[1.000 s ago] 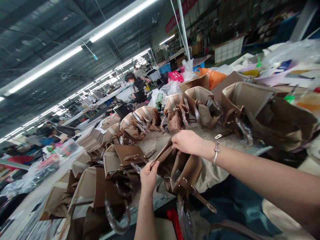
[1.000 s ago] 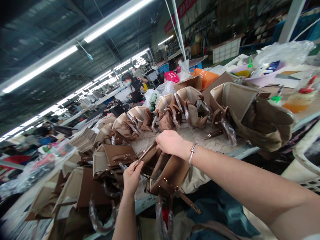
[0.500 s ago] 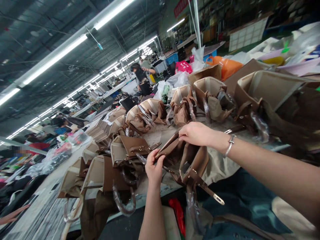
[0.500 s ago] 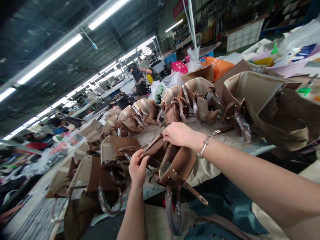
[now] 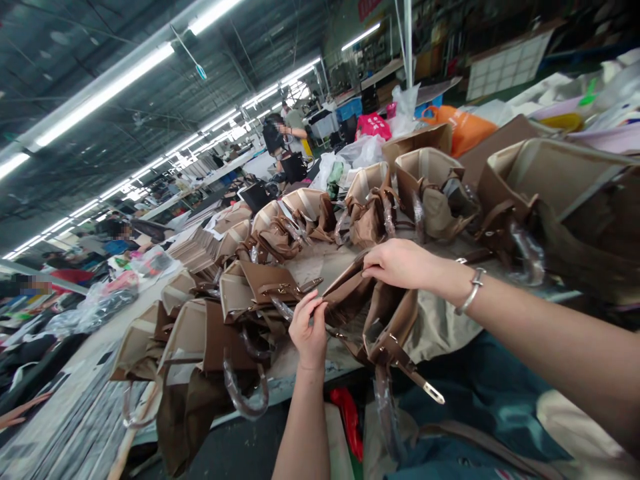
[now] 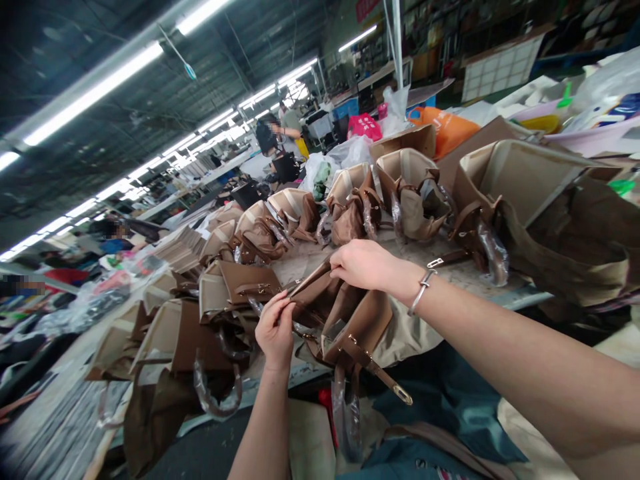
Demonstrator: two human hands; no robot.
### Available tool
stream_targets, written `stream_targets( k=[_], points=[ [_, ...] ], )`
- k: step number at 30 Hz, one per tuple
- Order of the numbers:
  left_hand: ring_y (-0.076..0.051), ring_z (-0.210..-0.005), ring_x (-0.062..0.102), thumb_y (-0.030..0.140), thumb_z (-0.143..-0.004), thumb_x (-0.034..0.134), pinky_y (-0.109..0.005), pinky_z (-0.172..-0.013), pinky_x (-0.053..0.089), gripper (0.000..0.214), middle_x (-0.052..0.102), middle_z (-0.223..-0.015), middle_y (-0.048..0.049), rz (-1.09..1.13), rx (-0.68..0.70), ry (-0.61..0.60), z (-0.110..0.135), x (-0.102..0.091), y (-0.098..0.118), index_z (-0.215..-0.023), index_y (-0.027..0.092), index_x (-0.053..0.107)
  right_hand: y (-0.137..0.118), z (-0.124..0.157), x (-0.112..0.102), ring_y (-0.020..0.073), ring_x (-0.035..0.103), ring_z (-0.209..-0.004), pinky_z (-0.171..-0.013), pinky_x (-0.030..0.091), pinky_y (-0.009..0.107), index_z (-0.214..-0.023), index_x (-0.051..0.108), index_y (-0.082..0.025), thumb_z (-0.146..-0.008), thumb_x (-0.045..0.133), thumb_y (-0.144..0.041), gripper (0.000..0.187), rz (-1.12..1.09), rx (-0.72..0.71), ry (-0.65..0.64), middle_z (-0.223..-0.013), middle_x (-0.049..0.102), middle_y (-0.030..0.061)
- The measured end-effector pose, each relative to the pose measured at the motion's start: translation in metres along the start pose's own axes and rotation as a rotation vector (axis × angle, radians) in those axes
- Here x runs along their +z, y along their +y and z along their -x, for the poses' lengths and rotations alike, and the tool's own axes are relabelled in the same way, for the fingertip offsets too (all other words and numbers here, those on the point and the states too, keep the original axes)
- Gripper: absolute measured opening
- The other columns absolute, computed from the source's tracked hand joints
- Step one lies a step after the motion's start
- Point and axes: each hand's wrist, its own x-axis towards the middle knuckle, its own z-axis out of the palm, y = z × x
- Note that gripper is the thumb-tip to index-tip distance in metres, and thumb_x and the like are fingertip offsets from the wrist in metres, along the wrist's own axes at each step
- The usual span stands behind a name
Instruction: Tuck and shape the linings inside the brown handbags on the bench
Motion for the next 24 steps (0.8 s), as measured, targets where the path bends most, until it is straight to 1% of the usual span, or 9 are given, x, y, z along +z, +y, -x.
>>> stream_targets(
  k=[3,8,11,13,18,24],
  points=[
    [-0.016,-0.092,0.063,0.012,-0.077,0.062,-0.034,-0.087,0.050,0.012,0.066,-0.101,-0.0060,-0.033,0.034,-0.015,-0.002,-0.003,0.003,-0.087,0.019,0.066,0.001,0.001,0.000,0.0161,0.059,-0.071,-0.060,0.035,0.024,-0.076,0.067,-0.021,-0.085,0.052,-0.034,0.021,-0.017,-0.019,-0.020,-0.076,0.068,0.0010],
    [-0.017,-0.092,0.063,0.017,-0.078,0.061,-0.035,-0.085,0.051,0.006,0.066,-0.100,-0.0074,-0.068,0.053,-0.055,-0.005,-0.005,0.008,-0.083,0.018,0.064,0.002,0.003,-0.001,0.0174,0.060,-0.075,-0.062,0.036,0.025,-0.077,0.067,-0.022,-0.085,0.052,-0.034,0.021,-0.017,-0.017,-0.039,-0.079,0.068,0.0009],
    [-0.017,-0.089,0.063,0.018,-0.080,0.058,-0.034,-0.084,0.051,0.005,0.067,-0.095,-0.0069,-0.080,0.054,-0.066,-0.007,-0.005,0.008,-0.081,0.018,0.063,0.000,0.004,-0.002,0.0176,0.060,-0.074,-0.064,0.037,0.025,-0.078,0.066,-0.021,-0.086,0.049,-0.036,0.024,-0.012,-0.015,-0.034,-0.080,0.068,0.0017],
    [-0.016,-0.086,0.063,0.018,-0.080,0.058,-0.032,-0.082,0.051,0.006,0.067,-0.089,-0.0057,-0.079,0.020,-0.058,-0.010,-0.004,0.008,-0.081,0.017,0.063,-0.001,0.005,-0.002,0.0180,0.060,-0.075,-0.065,0.038,0.026,-0.079,0.066,-0.021,-0.087,0.048,-0.037,0.026,-0.002,0.001,-0.021,-0.080,0.068,0.0027],
    [-0.014,-0.078,0.063,0.024,-0.079,0.060,-0.027,-0.074,0.050,0.007,0.067,-0.082,-0.0038,-0.079,-0.149,-0.027,-0.015,0.002,0.010,-0.077,0.017,0.063,-0.004,0.000,0.000,0.0192,0.061,-0.074,-0.061,0.038,0.026,-0.078,0.067,-0.021,-0.087,0.046,-0.036,0.027,0.037,0.061,-0.010,-0.079,0.068,0.0044],
    [-0.014,-0.077,0.063,0.027,-0.077,0.061,-0.026,-0.073,0.049,0.009,0.067,-0.080,-0.0021,-0.055,-0.219,-0.002,-0.015,0.009,0.011,-0.076,0.018,0.062,-0.006,-0.005,-0.001,0.0196,0.063,-0.075,-0.061,0.041,0.025,-0.080,0.069,-0.021,-0.086,0.048,-0.036,0.027,0.047,0.119,-0.003,-0.080,0.069,0.0058]
  ],
)
